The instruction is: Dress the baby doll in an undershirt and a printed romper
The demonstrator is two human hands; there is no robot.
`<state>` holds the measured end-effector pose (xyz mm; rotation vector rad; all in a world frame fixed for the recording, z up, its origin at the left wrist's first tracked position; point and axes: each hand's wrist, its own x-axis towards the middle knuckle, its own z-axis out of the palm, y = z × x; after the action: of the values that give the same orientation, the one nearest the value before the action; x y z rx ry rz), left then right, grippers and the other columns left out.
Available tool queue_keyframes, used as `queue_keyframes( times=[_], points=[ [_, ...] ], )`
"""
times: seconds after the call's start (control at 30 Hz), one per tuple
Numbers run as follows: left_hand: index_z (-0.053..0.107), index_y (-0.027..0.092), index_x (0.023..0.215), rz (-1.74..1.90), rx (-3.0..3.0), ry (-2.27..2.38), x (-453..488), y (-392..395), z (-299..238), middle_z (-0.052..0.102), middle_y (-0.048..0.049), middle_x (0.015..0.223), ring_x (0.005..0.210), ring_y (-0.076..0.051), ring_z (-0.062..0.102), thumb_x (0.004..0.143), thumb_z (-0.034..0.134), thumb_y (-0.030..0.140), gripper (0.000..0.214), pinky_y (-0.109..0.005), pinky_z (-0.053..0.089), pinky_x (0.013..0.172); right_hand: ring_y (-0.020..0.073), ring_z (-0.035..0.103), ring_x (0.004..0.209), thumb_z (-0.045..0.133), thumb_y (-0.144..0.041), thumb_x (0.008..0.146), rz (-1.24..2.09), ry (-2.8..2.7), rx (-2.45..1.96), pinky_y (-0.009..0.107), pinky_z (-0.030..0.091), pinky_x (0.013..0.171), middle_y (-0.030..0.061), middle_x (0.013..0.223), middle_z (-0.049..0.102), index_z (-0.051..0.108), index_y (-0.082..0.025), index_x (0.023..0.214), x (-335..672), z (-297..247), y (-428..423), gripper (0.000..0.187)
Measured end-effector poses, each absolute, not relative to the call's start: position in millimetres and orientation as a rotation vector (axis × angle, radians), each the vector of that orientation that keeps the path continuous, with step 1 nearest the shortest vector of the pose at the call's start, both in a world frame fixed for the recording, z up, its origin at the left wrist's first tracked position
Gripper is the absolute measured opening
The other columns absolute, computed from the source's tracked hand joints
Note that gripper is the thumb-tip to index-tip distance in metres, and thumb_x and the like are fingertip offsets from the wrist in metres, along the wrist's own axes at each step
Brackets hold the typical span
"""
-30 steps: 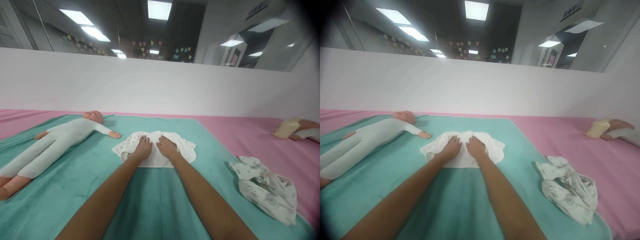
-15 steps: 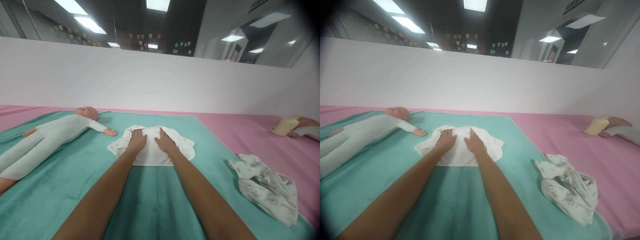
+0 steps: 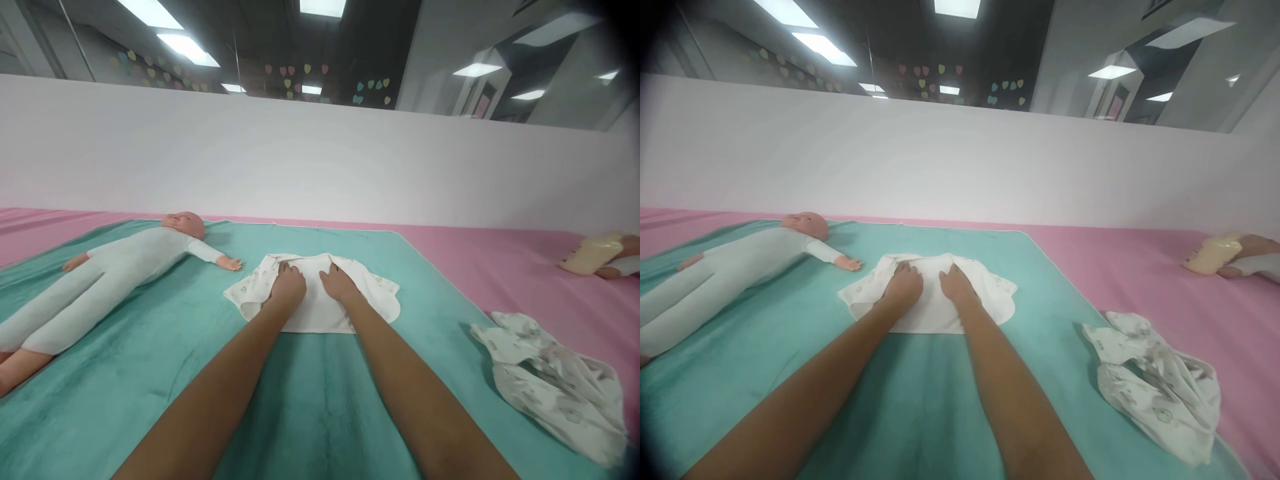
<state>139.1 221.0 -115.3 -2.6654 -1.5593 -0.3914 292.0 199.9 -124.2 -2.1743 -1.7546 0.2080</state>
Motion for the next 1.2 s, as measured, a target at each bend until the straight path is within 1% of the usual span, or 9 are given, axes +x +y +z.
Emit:
queue_keyframes(
  times=[0.1,0.23,0.3,0.4,0.5,0.63,0.87,1.0,1.2],
  points=[
    [0.058,0.000,0.112,-0.408,-2.681,-1.565,144.0,213.5,-117.9,0.053,-0.0238,0.118,0.127,-0.031,0.029,0.083,0.028,0.013,0.044,-0.046,0.013,0.106,0.0256,0.039,0.123,0.021,-0.034,0.091,0.136,-1.859,-2.114,0.035,0.027,0.101,0.0209,0.129,0.046,0.043,-0.002,0.125,285.9,-118.9,193.2,0.052],
    [0.045,-0.002,0.125,-0.472,-2.676,-1.668,151.7,209.5,-123.1,0.039,-0.0258,0.133,0.130,-0.032,0.024,0.082,0.029,0.013,0.048,-0.049,0.021,0.102,0.0194,0.035,0.126,0.023,-0.030,0.092,0.043,-2.071,-1.959,0.029,0.020,0.106,0.0136,0.127,0.049,0.053,-0.012,0.115,274.3,-112.5,184.9,0.043],
    [0.043,-0.001,0.127,-0.500,-2.682,-1.697,154.0,209.9,-125.1,0.034,-0.0246,0.137,0.131,-0.031,0.023,0.084,0.028,0.013,0.048,-0.047,0.025,0.100,0.0182,0.031,0.129,0.023,-0.034,0.092,0.024,-2.135,-1.912,0.029,0.018,0.107,0.0107,0.134,0.044,0.050,-0.014,0.121,271.2,-112.5,185.0,0.044],
    [0.044,0.003,0.126,-0.517,-2.694,-1.710,153.1,213.5,-125.5,0.034,-0.0212,0.138,0.132,-0.028,0.024,0.085,0.027,0.015,0.046,-0.044,0.027,0.100,0.0187,0.023,0.133,0.021,-0.038,0.093,0.033,-2.150,-1.920,0.033,0.018,0.108,0.0093,0.143,0.031,0.037,-0.014,0.133,271.8,-117.0,191.0,0.049],
    [0.043,0.003,0.128,-0.516,-2.688,-1.723,148.5,219.3,-123.1,0.034,-0.0197,0.140,0.132,-0.028,0.024,0.087,0.027,0.020,0.047,-0.043,0.025,0.102,0.0203,0.017,0.135,0.021,-0.043,0.092,0.060,-2.113,-1.972,0.035,0.015,0.109,0.0103,0.147,0.023,0.029,-0.012,0.138,274.7,-123.1,200.1,0.056],
    [0.038,0.002,0.132,-0.517,-2.639,-1.786,143.3,225.9,-119.7,0.030,-0.0202,0.142,0.133,-0.031,0.022,0.089,0.025,0.029,0.052,-0.044,0.021,0.105,0.0215,0.010,0.137,0.018,-0.050,0.091,0.122,-2.044,-2.043,0.037,0.014,0.109,0.0117,0.148,0.016,0.025,-0.011,0.140,275.5,-127.5,210.5,0.063],
    [0.031,0.002,0.137,-0.454,-2.645,-1.798,141.9,232.6,-119.8,0.017,-0.0207,0.146,0.136,-0.033,0.009,0.090,0.027,0.038,0.060,-0.045,0.011,0.109,0.0223,0.005,0.138,0.017,-0.053,0.089,0.186,-1.928,-2.136,0.036,0.012,0.110,0.0148,0.149,0.007,0.017,-0.005,0.141,273.2,-129.8,222.4,0.071],
    [0.030,0.002,0.138,-0.407,-2.654,-1.787,140.5,234.6,-121.1,0.019,-0.0223,0.145,0.135,-0.034,0.009,0.091,0.023,0.039,0.060,-0.046,0.011,0.108,0.0233,0.006,0.137,0.018,-0.056,0.088,0.179,-1.880,-2.152,0.036,0.013,0.109,0.0129,0.150,0.003,0.015,-0.008,0.142,273.2,-130.5,222.6,0.073],
    [0.030,0.002,0.138,-0.389,-2.682,-1.721,139.8,228.6,-122.7,0.022,-0.0210,0.145,0.136,-0.030,0.010,0.092,0.021,0.036,0.057,-0.046,0.013,0.108,0.0230,0.005,0.138,0.015,-0.052,0.089,0.167,-1.925,-2.153,0.038,0.012,0.109,0.0131,0.150,0.006,0.018,-0.008,0.142,271.2,-129.4,213.7,0.069]
  ],
)
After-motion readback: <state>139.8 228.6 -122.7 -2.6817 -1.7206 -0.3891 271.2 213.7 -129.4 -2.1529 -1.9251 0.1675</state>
